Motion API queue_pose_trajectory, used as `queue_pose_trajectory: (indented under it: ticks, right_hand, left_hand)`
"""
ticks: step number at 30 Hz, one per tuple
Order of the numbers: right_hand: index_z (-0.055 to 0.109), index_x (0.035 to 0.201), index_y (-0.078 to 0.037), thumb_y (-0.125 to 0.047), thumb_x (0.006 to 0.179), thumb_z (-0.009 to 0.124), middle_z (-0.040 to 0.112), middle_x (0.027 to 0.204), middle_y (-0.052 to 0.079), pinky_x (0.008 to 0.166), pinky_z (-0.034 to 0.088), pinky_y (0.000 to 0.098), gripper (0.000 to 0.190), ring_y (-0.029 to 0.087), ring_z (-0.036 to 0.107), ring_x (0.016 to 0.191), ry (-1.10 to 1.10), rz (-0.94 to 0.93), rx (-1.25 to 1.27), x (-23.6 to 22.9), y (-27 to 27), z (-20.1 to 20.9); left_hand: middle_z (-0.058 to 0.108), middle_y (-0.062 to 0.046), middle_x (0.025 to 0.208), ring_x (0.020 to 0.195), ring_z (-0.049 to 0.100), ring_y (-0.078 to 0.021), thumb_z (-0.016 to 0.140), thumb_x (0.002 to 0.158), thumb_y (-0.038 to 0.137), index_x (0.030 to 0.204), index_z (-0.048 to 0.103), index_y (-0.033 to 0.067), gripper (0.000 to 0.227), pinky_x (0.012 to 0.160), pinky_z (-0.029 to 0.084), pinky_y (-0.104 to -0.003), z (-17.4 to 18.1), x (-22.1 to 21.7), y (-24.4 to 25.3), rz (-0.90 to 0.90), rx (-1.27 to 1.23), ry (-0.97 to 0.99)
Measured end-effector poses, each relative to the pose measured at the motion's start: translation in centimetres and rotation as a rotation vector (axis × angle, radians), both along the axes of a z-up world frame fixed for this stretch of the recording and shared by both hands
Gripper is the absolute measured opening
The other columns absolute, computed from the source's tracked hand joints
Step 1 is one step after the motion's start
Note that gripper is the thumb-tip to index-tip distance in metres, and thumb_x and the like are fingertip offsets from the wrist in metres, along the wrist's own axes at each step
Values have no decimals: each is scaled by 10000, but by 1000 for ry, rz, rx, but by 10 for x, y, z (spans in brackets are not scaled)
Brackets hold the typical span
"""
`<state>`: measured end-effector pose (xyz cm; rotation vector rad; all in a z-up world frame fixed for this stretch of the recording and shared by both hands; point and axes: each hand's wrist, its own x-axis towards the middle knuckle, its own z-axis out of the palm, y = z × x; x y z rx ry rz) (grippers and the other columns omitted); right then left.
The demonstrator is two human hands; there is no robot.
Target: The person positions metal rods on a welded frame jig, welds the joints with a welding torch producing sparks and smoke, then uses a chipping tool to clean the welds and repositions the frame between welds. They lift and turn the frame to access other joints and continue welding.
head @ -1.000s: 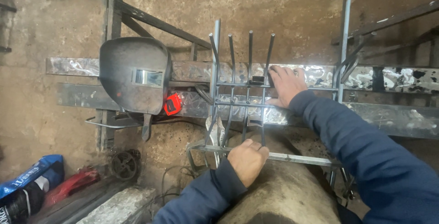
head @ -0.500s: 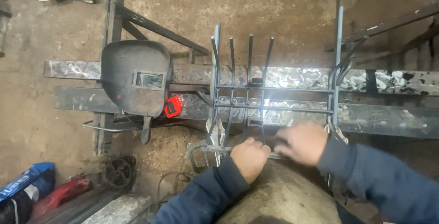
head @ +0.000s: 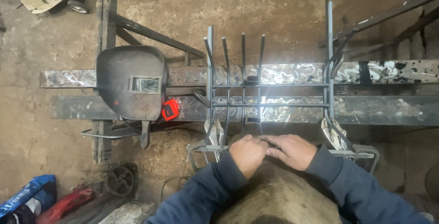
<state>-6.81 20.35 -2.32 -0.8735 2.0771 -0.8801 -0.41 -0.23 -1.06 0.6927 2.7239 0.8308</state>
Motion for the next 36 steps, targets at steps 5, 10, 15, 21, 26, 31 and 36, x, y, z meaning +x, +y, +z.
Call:
queue_pose_trajectory:
  ticks: [5, 10, 15, 21, 26, 31, 36]
  right_hand:
    - [585, 1348, -121, -399, 939, 600, 752, 998, 172, 837, 541, 464, 494, 369, 712, 964, -37, -28, 77, -1, -6, 11]
    - [580, 1340, -145, -421, 948, 587, 724, 931, 165, 813, 540, 475, 479, 372, 704, 904, 21, -60, 205, 3, -15, 18]
    - [600, 1332, -139, -423, 956, 584, 714, 923, 168, 779, 542, 479, 472, 381, 696, 887, 75, -53, 198, 5, -16, 18]
    - [640, 1202, -65, -405, 956, 600, 710, 949, 185, 776, 552, 469, 422, 391, 694, 887, 145, -39, 136, 7, -15, 14]
    - [648, 1254, -108, -429, 946, 595, 711, 968, 171, 795, 557, 460, 447, 380, 697, 908, 116, -39, 162, 6, -16, 19]
    - [612, 1348, -90, -514, 876, 655, 697, 1004, 192, 802, 555, 470, 636, 392, 691, 928, 121, 8, 126, 3, -15, 20]
    - [596, 1351, -64, -528, 882, 645, 695, 1030, 201, 806, 565, 461, 662, 384, 700, 924, 125, 17, 132, 4, -17, 16]
  left_hand:
    - [700, -171, 842, 809, 681, -340, 611, 843, 62, 937, 617, 28, 100, 834, 538, -415, 6, 0, -3, -29, 29, 58]
    - [703, -172, 832, 817, 690, -348, 588, 865, 46, 1086, 584, -7, 228, 826, 534, -423, 24, -1, -16, 22, 96, -39]
    - [712, -173, 863, 822, 650, -379, 626, 882, 103, 1026, 587, 21, 170, 729, 508, -462, 37, -6, -36, 112, 96, -109]
    - [698, -173, 874, 868, 642, -388, 672, 921, 186, 990, 579, 42, 186, 811, 505, -476, 29, -12, -49, 142, 28, -22]
    - [705, -166, 898, 895, 635, -391, 679, 910, 174, 1038, 596, 33, 207, 775, 496, -478, 46, -15, -62, 237, 11, 15]
    - [699, -171, 916, 892, 629, -392, 684, 906, 186, 1077, 603, 32, 244, 789, 498, -481, 43, -4, -78, 262, -34, 37]
    - [697, -160, 944, 910, 630, -386, 689, 891, 200, 1009, 629, 50, 200, 802, 507, -478, 50, 8, -96, 346, -40, 19]
